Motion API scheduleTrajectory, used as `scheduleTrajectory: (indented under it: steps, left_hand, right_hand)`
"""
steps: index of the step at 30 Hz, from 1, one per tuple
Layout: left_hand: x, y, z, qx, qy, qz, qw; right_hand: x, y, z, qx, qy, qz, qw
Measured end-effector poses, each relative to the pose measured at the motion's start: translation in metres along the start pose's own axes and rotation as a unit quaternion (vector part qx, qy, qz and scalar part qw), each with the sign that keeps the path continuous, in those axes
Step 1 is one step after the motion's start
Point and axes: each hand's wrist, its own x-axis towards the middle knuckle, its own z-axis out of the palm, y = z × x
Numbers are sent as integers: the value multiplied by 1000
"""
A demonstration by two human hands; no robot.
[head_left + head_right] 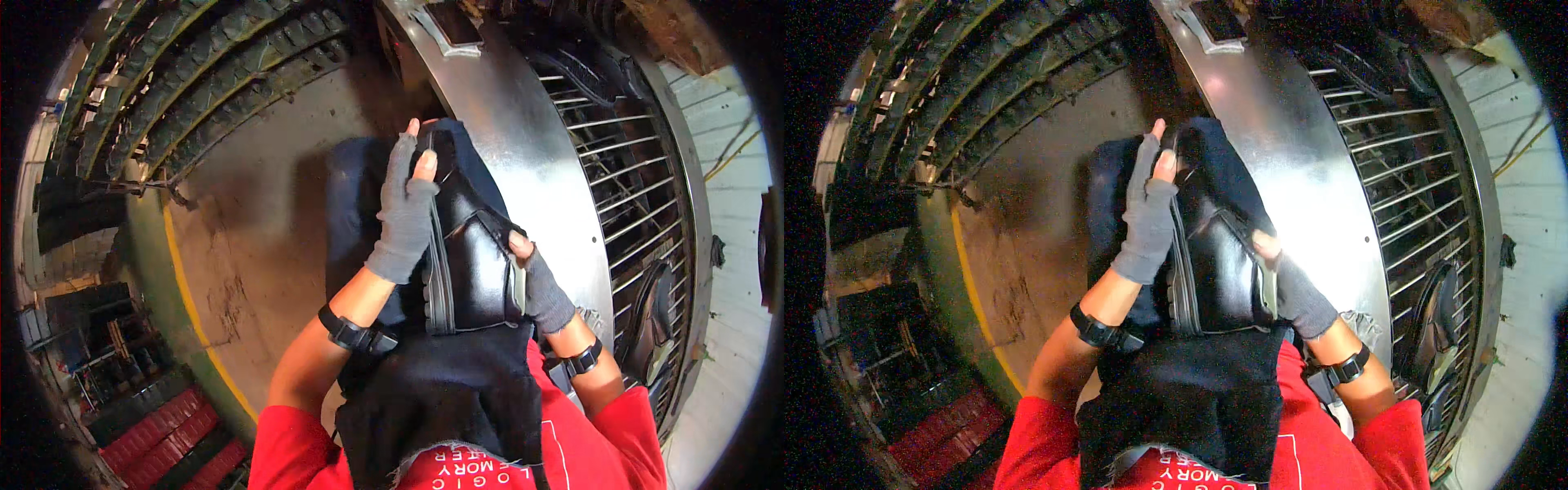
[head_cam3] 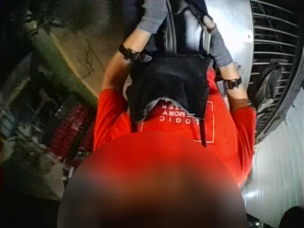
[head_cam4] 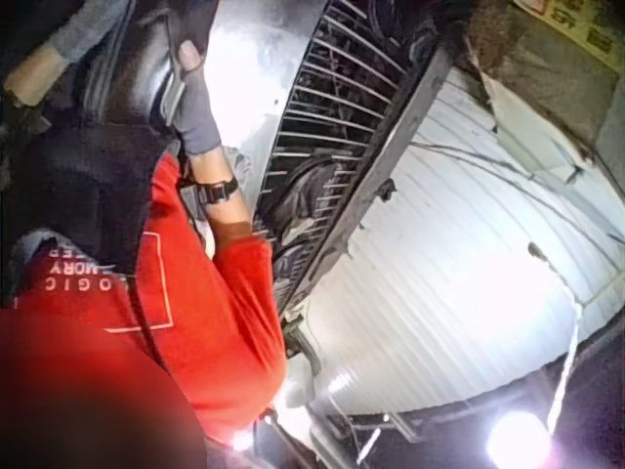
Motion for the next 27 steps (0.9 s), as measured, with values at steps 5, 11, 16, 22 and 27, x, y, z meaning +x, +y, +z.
scheduleTrajectory:
  steps: [5, 11, 16, 22, 27]
  left_hand:
    - [6, 26, -4, 317, 46, 189, 928]
    - [25, 57, -5, 354, -71, 109, 926]
    - [10, 156, 4, 251, -273, 299, 879]
    - [-71, 258, 13, 178, -324, 492, 788]
    - [-82, 259, 17, 171, -306, 459, 816]
  right_hand:
    - [14, -4, 7, 42, -7, 65, 997]
    - [9, -2, -5, 8, 7, -46, 999]
    - [-43, -58, -96, -73, 154, -324, 931]
    - [-193, -177, -231, -262, 494, -301, 772]
    - [-216, -177, -208, -635, 588, -140, 481]
